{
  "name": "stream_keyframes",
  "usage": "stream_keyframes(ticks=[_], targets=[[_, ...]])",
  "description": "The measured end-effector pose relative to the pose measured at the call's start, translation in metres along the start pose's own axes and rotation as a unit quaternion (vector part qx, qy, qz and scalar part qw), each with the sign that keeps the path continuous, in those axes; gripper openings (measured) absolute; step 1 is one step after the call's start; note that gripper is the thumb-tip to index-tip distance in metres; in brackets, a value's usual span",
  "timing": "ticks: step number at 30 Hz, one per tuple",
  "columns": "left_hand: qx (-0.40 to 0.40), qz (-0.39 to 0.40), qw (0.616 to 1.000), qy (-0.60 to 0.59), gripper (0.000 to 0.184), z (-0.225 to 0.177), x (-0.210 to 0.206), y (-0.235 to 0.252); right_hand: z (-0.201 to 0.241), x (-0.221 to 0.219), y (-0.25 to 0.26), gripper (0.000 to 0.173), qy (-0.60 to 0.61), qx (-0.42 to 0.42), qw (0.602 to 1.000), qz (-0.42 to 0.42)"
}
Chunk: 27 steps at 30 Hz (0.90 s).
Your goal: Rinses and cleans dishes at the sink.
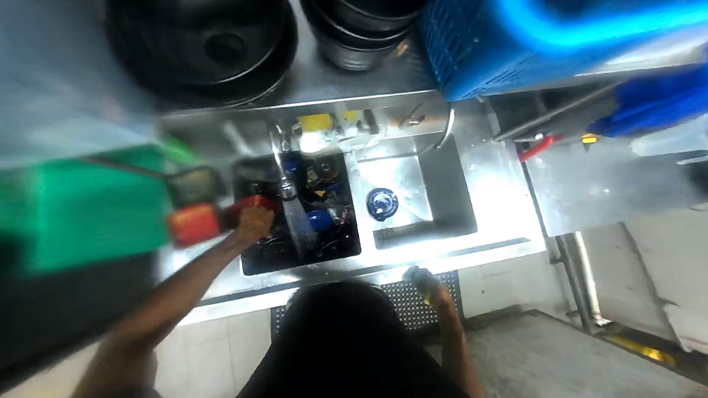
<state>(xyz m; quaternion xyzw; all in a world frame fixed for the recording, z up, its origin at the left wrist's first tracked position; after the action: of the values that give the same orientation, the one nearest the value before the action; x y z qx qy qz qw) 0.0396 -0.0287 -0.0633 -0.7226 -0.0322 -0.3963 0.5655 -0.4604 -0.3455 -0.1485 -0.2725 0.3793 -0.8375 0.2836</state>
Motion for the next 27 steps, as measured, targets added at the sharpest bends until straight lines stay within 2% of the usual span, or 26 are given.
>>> stream_keyframes(ticks=[3, 6, 9, 11, 14, 17, 19, 20, 23, 27], targets=[[-0.087, -0.042, 0.989, -0.114, 0.047, -0.01, -0.028, -0.014, 0.044, -0.028, 0.006, 0.037, -0.024, 0.03, 0.999, 0.013], [-0.149, -0.083, 0.962, -0.213, 0.05, -0.051, -0.062, -0.022, 0.088, -0.063, 0.009, 0.044, -0.055, 0.038, 0.998, 0.014], [-0.159, -0.135, 0.946, -0.25, 0.047, -0.092, -0.086, -0.035, 0.125, -0.12, 0.01, 0.043, -0.075, 0.094, 0.99, 0.079], [-0.142, -0.168, 0.943, -0.25, 0.045, -0.103, -0.093, -0.038, 0.14, -0.164, 0.004, 0.047, -0.106, 0.122, 0.976, 0.146], [-0.106, -0.223, 0.935, -0.253, 0.044, -0.102, -0.088, -0.041, 0.155, -0.231, -0.011, 0.058, -0.176, 0.117, 0.95, 0.23], [-0.087, -0.25, 0.932, -0.247, 0.043, -0.096, -0.084, -0.054, 0.144, -0.294, -0.018, 0.074, -0.196, 0.083, 0.937, 0.277], [-0.092, -0.279, 0.929, -0.227, 0.041, -0.095, -0.085, -0.063, 0.137, -0.328, -0.023, 0.073, -0.203, 0.079, 0.936, 0.278], [-0.09, -0.283, 0.929, -0.222, 0.041, -0.093, -0.086, -0.066, 0.136, -0.34, -0.024, 0.067, -0.202, 0.082, 0.938, 0.27], [-0.114, -0.233, 0.936, -0.239, 0.049, -0.082, -0.092, -0.07, 0.136, -0.358, -0.024, 0.052, -0.213, 0.101, 0.942, 0.237], [-0.189, -0.213, 0.93, -0.234, 0.062, -0.055, -0.102, -0.075, 0.14, -0.352, -0.018, 0.051, -0.25, 0.091, 0.938, 0.22]])
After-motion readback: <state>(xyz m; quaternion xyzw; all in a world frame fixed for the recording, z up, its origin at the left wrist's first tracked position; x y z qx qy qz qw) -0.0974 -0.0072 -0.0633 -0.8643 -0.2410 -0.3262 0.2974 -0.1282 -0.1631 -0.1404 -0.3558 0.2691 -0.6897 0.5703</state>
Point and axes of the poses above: each hand's wrist, its own y-axis towards the middle knuckle, its own x-axis out of the back of the hand, z = x × y, the point moved 8 cm from there along y, towards the middle knuckle, and after that the axes turned 13 degrees about -y, right-handed, at the moved point
